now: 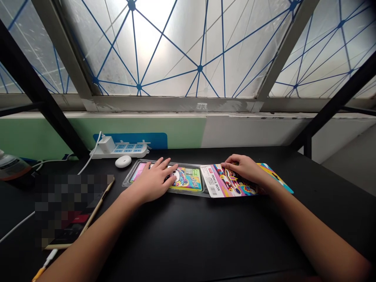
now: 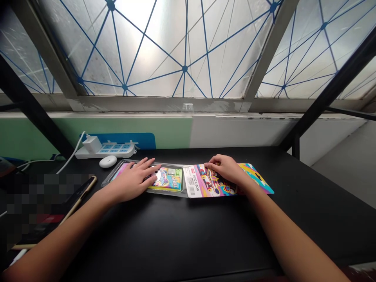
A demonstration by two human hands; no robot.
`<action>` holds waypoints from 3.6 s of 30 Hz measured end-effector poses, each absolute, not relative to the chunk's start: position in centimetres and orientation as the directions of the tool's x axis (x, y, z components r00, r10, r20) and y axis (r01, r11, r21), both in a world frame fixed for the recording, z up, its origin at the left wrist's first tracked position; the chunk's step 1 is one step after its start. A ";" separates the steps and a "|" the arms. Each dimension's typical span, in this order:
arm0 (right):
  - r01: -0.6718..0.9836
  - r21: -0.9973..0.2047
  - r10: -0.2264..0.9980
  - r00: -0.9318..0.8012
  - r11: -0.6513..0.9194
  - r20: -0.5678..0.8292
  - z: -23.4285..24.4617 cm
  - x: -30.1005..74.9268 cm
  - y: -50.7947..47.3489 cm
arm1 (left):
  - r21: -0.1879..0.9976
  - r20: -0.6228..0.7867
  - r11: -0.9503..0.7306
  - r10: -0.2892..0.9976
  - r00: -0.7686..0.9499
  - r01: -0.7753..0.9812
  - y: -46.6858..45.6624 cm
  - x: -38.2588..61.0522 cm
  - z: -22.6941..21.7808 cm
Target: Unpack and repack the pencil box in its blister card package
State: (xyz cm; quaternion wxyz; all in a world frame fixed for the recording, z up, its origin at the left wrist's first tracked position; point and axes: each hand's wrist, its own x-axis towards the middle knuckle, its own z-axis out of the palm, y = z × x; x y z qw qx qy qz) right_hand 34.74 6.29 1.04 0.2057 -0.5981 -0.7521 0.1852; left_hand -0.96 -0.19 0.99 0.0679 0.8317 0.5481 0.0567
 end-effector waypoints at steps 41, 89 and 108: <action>0.814 -0.497 0.918 -0.388 0.299 -0.083 1.7 33.4 4.5 | 0.989 0.094 -0.117 0.967 -0.237 -0.086 2.9 -1.8 -0.5; 0.710 0.140 0.676 -0.701 0.690 0.227 4.6 26.4 0.3 | 0.055 0.344 -0.645 0.729 0.592 0.762 -2.2 -0.2 4.5; 0.738 -0.469 0.822 -0.568 0.485 -0.044 1.3 28.6 5.3 | 0.203 0.217 -0.529 0.845 0.489 0.824 -0.9 0.2 0.7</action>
